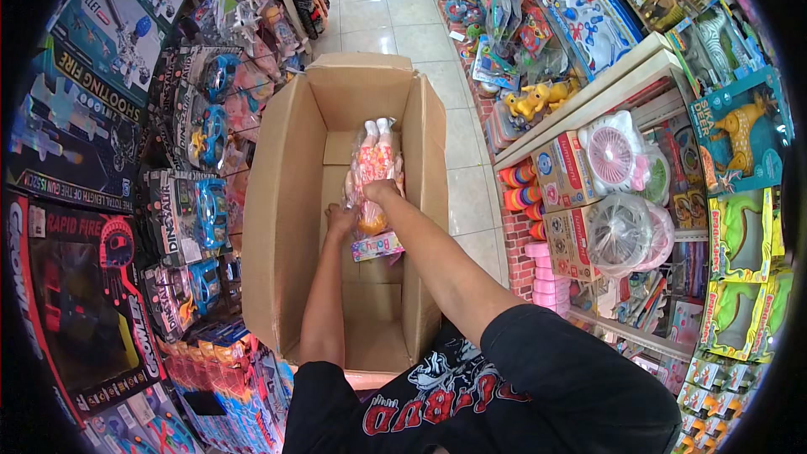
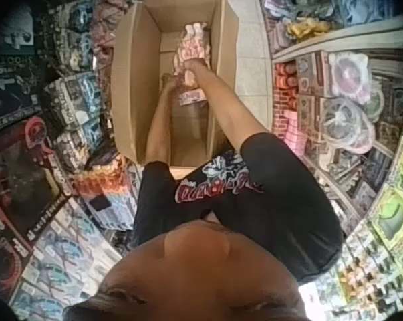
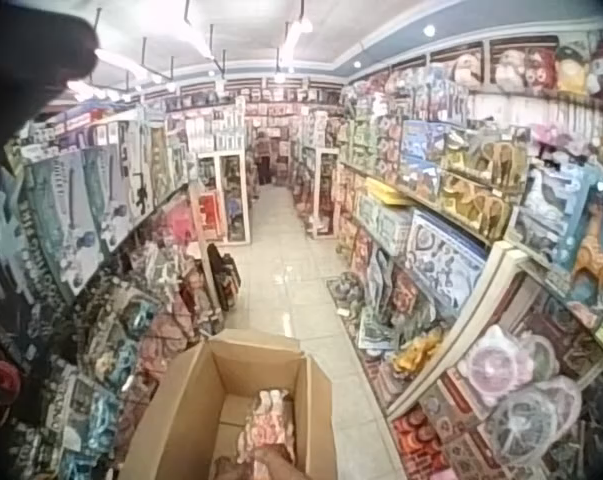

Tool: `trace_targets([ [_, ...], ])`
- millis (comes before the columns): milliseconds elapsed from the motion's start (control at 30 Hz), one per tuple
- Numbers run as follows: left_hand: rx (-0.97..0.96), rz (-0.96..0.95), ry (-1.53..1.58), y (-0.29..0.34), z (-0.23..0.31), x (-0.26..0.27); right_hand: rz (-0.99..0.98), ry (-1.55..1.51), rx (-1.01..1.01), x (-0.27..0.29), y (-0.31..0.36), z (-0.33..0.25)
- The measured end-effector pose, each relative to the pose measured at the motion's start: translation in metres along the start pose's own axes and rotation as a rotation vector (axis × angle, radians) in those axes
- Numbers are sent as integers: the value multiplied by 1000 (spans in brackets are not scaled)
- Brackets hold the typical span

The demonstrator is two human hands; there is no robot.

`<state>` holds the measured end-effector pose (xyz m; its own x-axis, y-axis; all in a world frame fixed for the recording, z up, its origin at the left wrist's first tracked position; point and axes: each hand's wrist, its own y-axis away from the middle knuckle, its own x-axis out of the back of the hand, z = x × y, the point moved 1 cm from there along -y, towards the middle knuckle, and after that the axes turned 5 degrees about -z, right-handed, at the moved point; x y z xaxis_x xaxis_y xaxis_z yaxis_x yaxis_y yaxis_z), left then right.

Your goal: Unpacking dolls from a cardboard box and placing them into a purple plastic basket.

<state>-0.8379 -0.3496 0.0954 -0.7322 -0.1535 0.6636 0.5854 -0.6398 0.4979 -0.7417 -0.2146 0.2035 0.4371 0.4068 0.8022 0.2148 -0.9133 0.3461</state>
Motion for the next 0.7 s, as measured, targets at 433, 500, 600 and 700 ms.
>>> trace_targets([
  [433, -84, -100, -7, -8, -13, -1, 17, -49, 17, -12, -7, 11],
  [500, -294, 66, 32, -8, -7, -5, -89, -115, -116, -10, -8, 13],
  [600, -324, -2, 275, -6, 6, -8, -247, -213, -319, -6, -9, 17],
  [700, -159, -198, 441, -5, 17, -2, -361, -276, -440, 4, -4, 11],
])
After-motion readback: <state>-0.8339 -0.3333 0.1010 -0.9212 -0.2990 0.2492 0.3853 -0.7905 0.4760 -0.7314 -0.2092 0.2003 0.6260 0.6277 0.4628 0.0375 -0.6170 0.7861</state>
